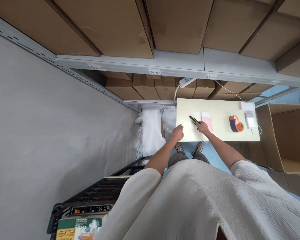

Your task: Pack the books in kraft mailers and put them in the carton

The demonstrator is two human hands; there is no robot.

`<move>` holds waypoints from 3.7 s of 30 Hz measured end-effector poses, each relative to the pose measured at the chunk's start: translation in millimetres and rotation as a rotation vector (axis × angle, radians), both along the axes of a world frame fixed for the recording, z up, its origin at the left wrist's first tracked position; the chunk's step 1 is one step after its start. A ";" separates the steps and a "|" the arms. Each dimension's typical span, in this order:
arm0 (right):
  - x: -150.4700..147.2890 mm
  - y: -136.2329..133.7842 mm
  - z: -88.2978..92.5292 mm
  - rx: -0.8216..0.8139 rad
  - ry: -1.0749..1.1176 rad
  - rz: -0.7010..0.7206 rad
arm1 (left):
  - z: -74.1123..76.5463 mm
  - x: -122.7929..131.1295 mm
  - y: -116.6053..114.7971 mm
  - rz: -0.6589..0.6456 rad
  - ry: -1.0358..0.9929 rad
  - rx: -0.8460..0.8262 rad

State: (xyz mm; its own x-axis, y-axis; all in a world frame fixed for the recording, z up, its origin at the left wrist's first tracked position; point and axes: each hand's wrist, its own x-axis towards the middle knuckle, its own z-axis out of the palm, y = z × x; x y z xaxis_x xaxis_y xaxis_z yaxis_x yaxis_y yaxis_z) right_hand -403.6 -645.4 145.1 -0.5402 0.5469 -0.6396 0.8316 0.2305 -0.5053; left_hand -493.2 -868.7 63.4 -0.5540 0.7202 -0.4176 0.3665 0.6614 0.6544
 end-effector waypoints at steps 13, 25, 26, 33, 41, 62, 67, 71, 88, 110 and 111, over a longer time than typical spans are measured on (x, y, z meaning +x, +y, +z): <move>95.6 -12.7 -3.2 0.043 -0.102 0.262 | 0.2 -3.7 0.9 -0.015 0.010 -0.003; 107.9 3.1 23.8 0.014 0.079 0.061 | 32.3 -7.1 7.4 -0.159 0.103 -0.241; 107.2 7.1 26.8 0.012 0.110 0.009 | 34.8 -8.3 9.9 -0.153 0.102 -0.252; 104.7 38.9 39.9 0.028 0.226 -0.280 | 42.7 -12.7 30.0 -0.115 0.127 -0.372; 117.1 91.0 68.7 -0.091 0.433 -0.343 | 44.4 -8.0 33.9 -0.163 0.184 -0.463; 37.2 381.6 185.6 0.701 0.845 0.162 | 49.8 14.5 102.4 0.042 0.127 -0.673; -4.0 409.2 192.9 0.830 0.731 0.256 | 54.7 23.6 109.4 0.066 0.109 -0.682; -21.1 415.3 193.3 0.873 0.692 0.302 | 58.2 25.3 112.1 0.072 0.103 -0.682; 16.4 310.8 138.8 0.745 0.808 0.354 | 61.5 31.8 107.5 0.114 0.100 -0.582; 52.0 73.8 -27.7 0.246 -0.265 -0.009 | 4.3 10.7 25.6 -0.087 0.100 -0.353; 50.9 70.7 -28.7 0.263 -0.280 -0.016 | 2.2 9.9 21.7 -0.082 0.104 -0.351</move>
